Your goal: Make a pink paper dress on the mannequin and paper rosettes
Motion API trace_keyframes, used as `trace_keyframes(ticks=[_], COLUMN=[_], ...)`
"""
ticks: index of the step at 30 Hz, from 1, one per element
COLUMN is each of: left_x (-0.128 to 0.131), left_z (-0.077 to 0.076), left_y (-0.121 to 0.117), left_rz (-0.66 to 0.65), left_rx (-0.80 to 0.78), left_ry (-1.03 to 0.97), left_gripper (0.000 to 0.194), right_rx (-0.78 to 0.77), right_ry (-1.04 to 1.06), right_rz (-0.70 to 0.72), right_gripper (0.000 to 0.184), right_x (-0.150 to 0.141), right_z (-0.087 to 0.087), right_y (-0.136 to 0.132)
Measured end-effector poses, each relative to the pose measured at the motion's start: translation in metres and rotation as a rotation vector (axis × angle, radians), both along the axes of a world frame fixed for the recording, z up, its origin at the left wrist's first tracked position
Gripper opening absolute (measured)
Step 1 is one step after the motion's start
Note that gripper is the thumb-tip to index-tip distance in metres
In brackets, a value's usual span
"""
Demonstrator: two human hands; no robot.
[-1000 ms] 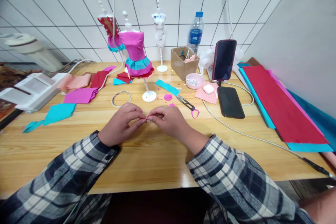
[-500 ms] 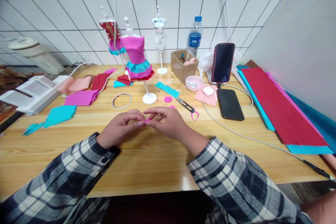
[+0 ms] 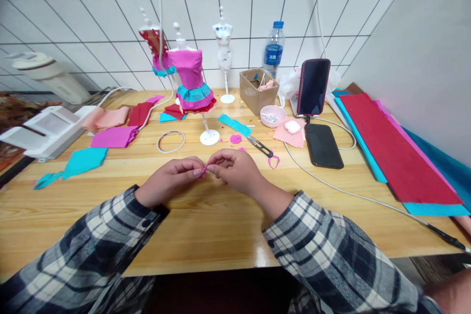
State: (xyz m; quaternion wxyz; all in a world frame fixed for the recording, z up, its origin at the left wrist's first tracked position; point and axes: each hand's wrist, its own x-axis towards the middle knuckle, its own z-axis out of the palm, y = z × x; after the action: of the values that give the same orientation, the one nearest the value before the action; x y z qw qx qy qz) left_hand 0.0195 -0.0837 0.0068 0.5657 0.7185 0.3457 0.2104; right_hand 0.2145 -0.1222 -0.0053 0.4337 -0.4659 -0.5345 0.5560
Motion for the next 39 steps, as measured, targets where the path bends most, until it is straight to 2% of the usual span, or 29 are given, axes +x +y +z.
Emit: trace_keyframes(ticks=[6,9,13,16,18,20,24,27,32,35,39], left_x=[0.003,0.004,0.002,0.000,0.000,-0.001,-0.002,-0.003,-0.002,-0.002,-0.002], left_z=[-0.002,-0.003,-0.003,-0.002,-0.002,-0.003,-0.008,-0.011,-0.011,-0.009,-0.009], left_y=[-0.002,-0.002,-0.001,0.001,0.001,0.002,0.003,0.003,0.002,0.002,0.002], left_rz=[0.040,0.046,0.051,0.070,0.093,0.107,0.114,0.131,0.148,0.143,0.103], left_rx=[0.330,0.338,0.239,0.182,0.166,0.154,0.168,0.169,0.173,0.184,0.206], left_ry=[0.103,0.100,0.057,0.040,0.047,0.054,0.089,0.144,0.173,0.150,0.138], left_gripper=[0.023,0.020,0.020,0.020,0.021,0.020,0.021,0.023,0.025,0.025,0.025], right_rx=[0.093,0.113,0.149,0.360,0.474,0.423,0.392,0.398,0.282,0.236,0.189], right_ry=[-0.150,-0.152,-0.219,-0.562,-0.879,-1.059,-1.244,-1.305,-1.381,-1.448,-1.464], right_rz=[0.002,0.012,-0.007,-0.142,-0.281,-0.338,-0.164,-0.112,-0.291,-0.268,-0.257], right_gripper=[0.012,0.012,0.016,0.022,0.015,0.017,0.019,0.018,0.026,0.028,0.021], right_x=[0.001,-0.003,-0.001,0.020,0.044,0.068,0.094,0.094,0.085,0.083,0.086], right_z=[0.000,-0.003,-0.004,0.005,0.013,0.021,0.022,0.016,0.005,-0.003,-0.010], right_y=[-0.002,-0.002,0.000,0.005,0.009,0.013,0.019,0.021,0.025,0.029,0.034])
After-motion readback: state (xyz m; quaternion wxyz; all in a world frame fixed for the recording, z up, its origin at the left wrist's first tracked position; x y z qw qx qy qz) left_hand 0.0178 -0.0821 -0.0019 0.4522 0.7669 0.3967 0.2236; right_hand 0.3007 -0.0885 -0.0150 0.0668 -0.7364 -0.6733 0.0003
